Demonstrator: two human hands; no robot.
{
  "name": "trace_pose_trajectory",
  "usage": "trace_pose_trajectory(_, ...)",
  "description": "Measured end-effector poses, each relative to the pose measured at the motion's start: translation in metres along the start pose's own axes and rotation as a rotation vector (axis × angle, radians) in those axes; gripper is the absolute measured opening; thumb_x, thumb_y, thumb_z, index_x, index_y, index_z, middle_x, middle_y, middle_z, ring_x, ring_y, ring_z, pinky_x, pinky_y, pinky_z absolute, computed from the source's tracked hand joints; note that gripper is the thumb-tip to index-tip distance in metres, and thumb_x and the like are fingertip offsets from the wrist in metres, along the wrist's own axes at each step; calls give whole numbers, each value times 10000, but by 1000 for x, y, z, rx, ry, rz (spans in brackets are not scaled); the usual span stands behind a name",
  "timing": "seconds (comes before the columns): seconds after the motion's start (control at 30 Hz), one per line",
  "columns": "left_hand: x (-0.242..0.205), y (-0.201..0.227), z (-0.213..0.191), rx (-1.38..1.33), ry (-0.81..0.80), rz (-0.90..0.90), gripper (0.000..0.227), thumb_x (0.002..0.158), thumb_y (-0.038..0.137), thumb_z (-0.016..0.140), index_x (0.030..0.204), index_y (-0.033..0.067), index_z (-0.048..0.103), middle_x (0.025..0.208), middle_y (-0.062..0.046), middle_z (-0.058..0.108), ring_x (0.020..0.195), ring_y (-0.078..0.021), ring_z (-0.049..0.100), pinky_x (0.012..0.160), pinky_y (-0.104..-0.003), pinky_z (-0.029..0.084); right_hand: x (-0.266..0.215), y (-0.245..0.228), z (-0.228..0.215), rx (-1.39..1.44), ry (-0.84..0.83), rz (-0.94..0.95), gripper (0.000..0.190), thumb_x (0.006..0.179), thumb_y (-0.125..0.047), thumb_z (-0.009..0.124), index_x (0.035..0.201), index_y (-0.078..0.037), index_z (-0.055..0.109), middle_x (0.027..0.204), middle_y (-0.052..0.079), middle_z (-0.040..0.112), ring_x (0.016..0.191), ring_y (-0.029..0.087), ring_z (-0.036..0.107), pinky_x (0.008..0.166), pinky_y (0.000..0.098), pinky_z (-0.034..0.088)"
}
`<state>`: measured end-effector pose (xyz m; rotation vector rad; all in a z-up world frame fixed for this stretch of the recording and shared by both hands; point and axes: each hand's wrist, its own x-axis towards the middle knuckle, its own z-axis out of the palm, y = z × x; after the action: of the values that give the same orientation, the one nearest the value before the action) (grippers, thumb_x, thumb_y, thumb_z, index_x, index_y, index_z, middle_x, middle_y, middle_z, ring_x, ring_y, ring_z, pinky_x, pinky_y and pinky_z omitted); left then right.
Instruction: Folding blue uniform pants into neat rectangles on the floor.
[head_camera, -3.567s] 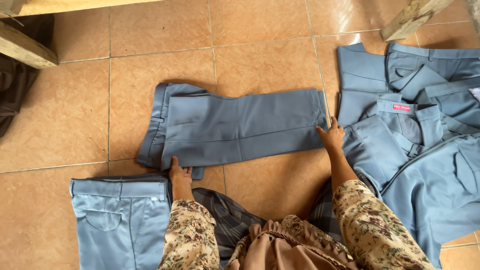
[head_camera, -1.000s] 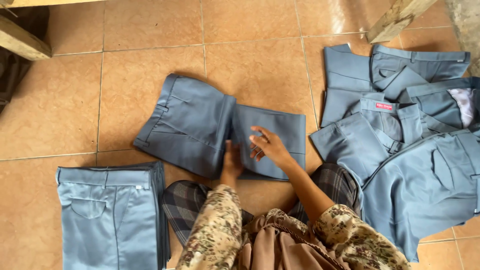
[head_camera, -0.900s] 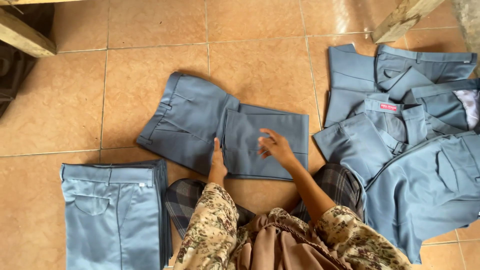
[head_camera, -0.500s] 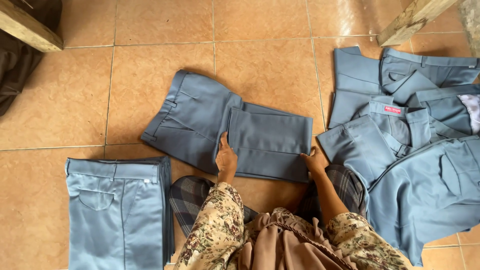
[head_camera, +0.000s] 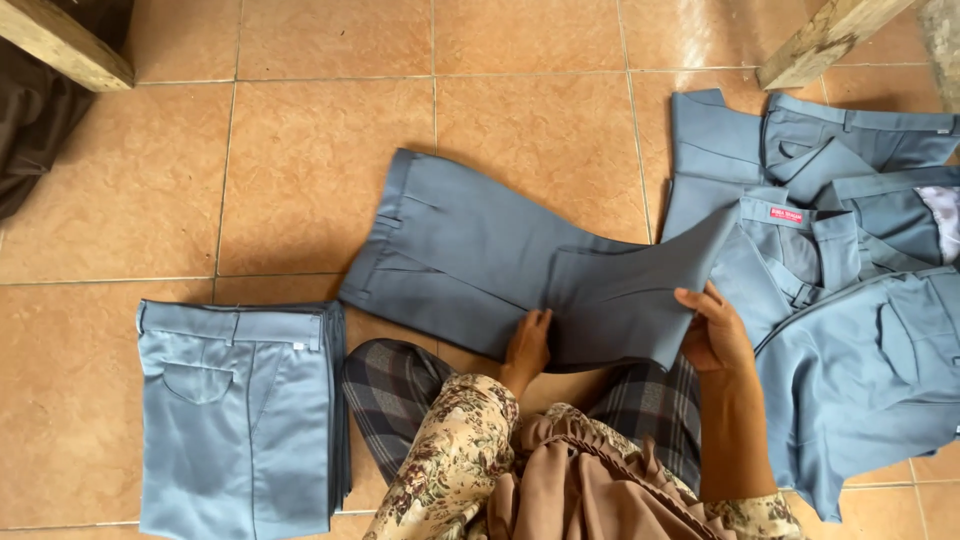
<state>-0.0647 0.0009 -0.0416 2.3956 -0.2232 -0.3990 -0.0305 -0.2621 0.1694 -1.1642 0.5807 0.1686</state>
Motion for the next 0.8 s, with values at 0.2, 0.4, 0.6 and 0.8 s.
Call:
trace_pose_trajectory(0.2, -68, 37, 24, -613, -217, -124, 792, 823, -164, 456, 1555, 135, 425, 1488, -196, 516, 1408, -394, 449, 1175, -465, 391, 33, 11, 72, 12, -126, -100, 656, 825, -21, 738, 1446, -99, 543, 1293, 208, 601, 1165, 406, 604, 959, 668, 468)
trace_pose_trajectory(0.4, -65, -59, 144, -659, -228, -690, 526, 588, 205, 732, 1080, 23, 686, 946, -155, 703, 922, -306, 716, 717, -465, 573, 58, 70, 197, -45, -220, 27, 1187, 771, -125, 889, 1612, 9, 63, 1355, 280, 445, 838, 353, 627, 667, 526, 502)
trace_pose_trajectory(0.6, -69, -43, 106, -1058, -102, -804, 598, 897, 296, 767, 1265, -133, 568, 1041, -297, 648, 976, -351, 691, 743, -455, 599, 35, 109, 231, -455, -450, 2, 825, 873, -151, 776, 1569, -37, 347, 1028, 174, 705, 1021, 365, 732, 1026, 644, 430)
trace_pose_trajectory(0.8, -73, -15, -54, -260, -594, -490, 432, 812, 192, 592, 1121, -91, 696, 1091, -303, 707, 1014, -435, 705, 790, -545, 602, 78, 231, 101, -1585, -77, -192, 673, 903, -362, 736, 1510, -266, 462, 1422, 63, 456, 1314, 324, 458, 934, 664, 535)
